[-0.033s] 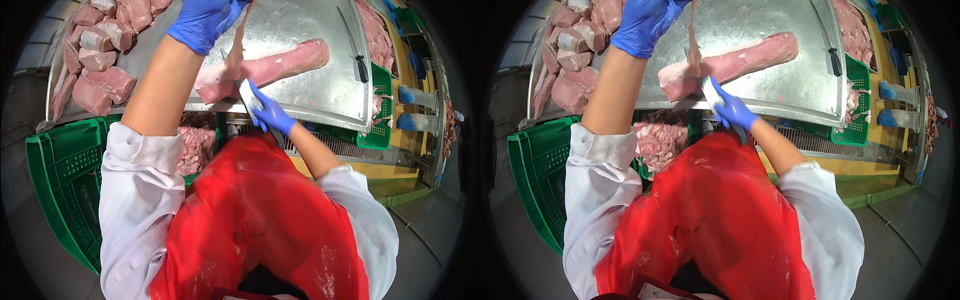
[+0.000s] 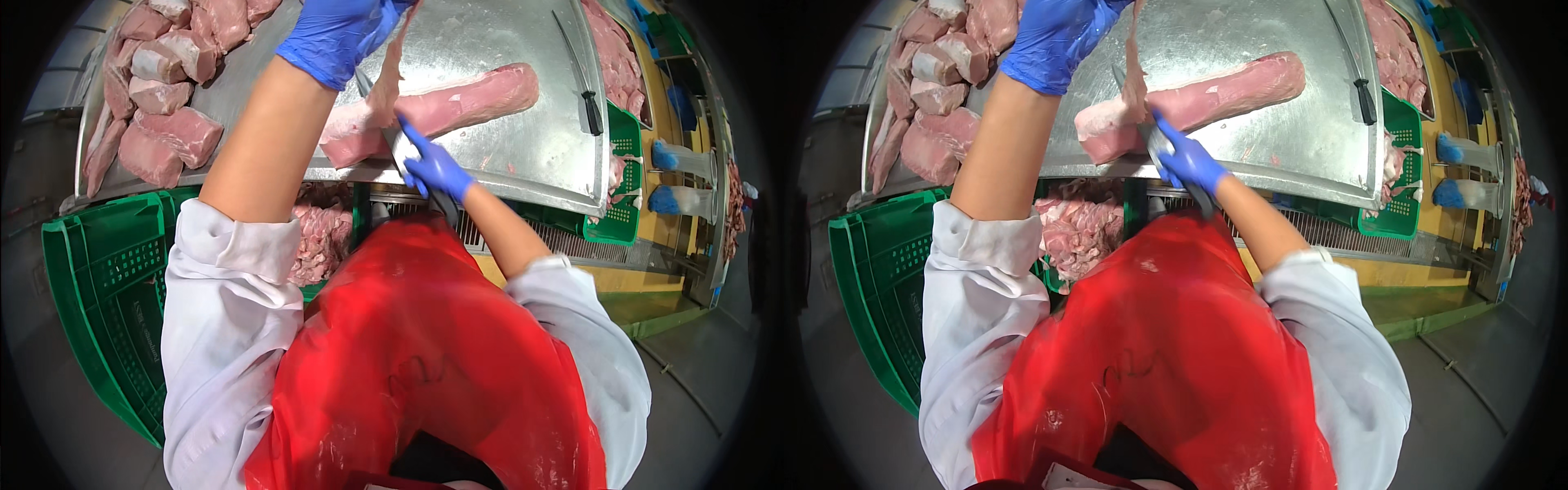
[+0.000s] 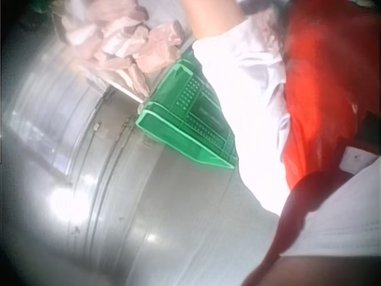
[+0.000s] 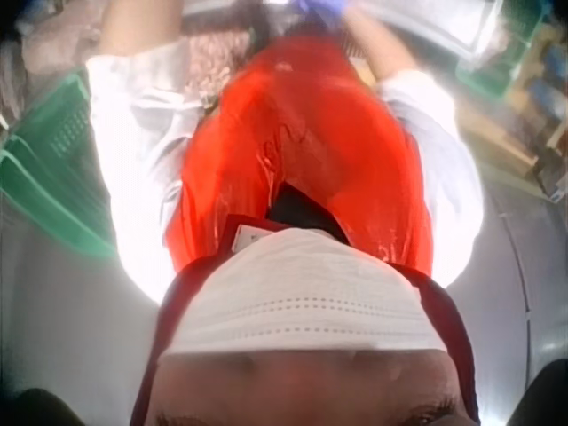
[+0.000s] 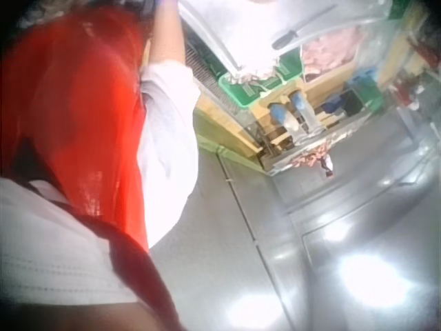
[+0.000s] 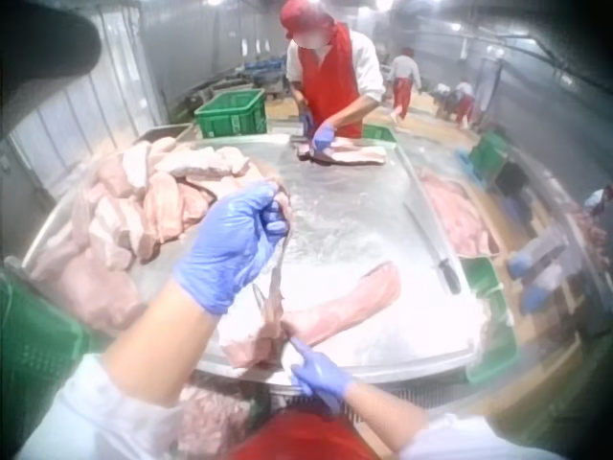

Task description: The person uses a knife to trim fat and sinew from large pieces of raw meat on a stainless steel table. They separate the trimmed meat from the fat and place the fat into a green basket. The person handles multiple pieces of meat sequentially, repeating the trimming process.

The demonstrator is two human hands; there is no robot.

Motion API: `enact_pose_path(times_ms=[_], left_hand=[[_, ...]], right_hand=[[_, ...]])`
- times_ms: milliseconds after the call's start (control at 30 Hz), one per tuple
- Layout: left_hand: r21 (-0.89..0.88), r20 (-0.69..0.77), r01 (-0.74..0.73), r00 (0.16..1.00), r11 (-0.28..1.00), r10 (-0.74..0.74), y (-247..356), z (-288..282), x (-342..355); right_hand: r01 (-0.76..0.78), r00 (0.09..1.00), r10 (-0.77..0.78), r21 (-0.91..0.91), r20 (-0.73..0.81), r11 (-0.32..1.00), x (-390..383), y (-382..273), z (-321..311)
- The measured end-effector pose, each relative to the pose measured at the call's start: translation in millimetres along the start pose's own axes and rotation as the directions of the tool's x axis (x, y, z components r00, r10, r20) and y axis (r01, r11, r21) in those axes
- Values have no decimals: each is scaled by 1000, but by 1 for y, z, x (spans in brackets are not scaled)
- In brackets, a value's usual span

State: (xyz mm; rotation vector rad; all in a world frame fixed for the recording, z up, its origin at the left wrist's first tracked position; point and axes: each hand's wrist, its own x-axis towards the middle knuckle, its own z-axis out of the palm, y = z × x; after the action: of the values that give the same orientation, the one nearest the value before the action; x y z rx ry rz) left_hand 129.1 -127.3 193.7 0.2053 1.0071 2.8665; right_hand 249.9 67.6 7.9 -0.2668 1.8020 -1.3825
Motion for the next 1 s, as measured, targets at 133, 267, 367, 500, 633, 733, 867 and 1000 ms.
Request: enact_pose_path(times_ms=[133,267,367,500,633,733,867,1000], left_hand=[[43,15,-102,995,994,102,39,-17,-3],[-41,-79,-224,972,974,220,98,-35,-13],[16,-63,-239,969,971,240,89,-22,-25],[13,14,-273,962,962,273,119,-29,-39],[141,16,-328,944,934,330,134,1,-72],[149,4,-326,944,933,330,135,7,-70],[183,68,-312,950,932,304,188,9,-101],[163,98,-375,927,913,363,144,50,-84]], right_hand=[[90,996,-90,-88,1,992,10,9,18],[107,991,-92,-155,98,982,-27,22,26],[83,997,-83,-209,7,974,47,-29,22],[49,994,-26,-229,102,972,13,-32,46],[94,991,-55,-353,118,931,19,-29,52],[239,957,-288,-471,-35,849,109,-29,65],[173,975,-125,-270,185,947,27,-50,80],[329,944,-309,-267,115,906,70,-22,84]])
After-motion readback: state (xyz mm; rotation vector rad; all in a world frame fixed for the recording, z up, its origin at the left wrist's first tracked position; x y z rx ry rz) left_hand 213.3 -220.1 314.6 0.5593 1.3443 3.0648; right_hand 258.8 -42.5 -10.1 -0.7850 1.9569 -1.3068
